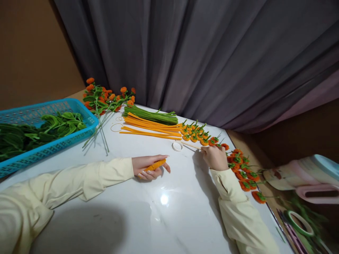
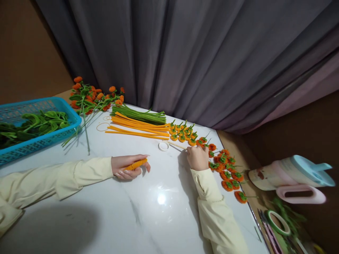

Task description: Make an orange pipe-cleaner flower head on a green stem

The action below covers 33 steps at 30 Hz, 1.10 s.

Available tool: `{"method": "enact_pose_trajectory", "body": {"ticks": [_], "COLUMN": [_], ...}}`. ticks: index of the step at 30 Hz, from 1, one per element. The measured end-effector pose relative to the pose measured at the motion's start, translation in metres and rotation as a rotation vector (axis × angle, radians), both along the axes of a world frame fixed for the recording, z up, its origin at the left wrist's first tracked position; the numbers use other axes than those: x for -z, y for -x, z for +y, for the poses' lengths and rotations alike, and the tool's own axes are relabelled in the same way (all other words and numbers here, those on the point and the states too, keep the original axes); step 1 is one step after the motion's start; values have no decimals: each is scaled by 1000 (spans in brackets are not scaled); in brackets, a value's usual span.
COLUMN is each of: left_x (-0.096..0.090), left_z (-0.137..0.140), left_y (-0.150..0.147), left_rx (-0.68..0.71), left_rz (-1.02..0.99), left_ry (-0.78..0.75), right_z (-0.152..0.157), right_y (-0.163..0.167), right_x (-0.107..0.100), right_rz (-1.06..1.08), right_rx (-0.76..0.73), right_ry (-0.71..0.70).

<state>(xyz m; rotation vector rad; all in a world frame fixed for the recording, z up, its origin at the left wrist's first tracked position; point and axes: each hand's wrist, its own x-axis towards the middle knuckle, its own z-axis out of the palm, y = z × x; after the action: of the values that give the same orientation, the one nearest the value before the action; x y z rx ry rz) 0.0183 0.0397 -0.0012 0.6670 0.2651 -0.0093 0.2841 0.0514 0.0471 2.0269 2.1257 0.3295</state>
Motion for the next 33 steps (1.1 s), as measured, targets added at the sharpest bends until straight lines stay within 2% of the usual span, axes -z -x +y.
{"method": "enact_pose_trajectory", "body": {"ticks": [16, 23, 25, 28, 31, 33], "left_x": [5, 6, 5, 4, 3, 4], "left_z": [0, 0, 0, 0, 0, 1], "left_y": [-3, -6, -7, -8, -8, -9], "left_rx": [-36, -42, -52, -48, -37, -38], "left_rz": [-51, -21, 9, 30, 22, 15], "left_ry": [47, 66, 61, 58, 52, 48], "right_z": [-1, -3, 1, 20, 51, 75], "right_y": [5, 6, 7, 15, 35, 57], "right_x": [8, -7, -14, -25, -35, -41], "right_rz": [-26, -11, 44, 202, 371, 490], "right_rx": [-28, -66, -129, -343, -578, -636], "right_ry": [102, 79, 16, -59, -36, 0]}}
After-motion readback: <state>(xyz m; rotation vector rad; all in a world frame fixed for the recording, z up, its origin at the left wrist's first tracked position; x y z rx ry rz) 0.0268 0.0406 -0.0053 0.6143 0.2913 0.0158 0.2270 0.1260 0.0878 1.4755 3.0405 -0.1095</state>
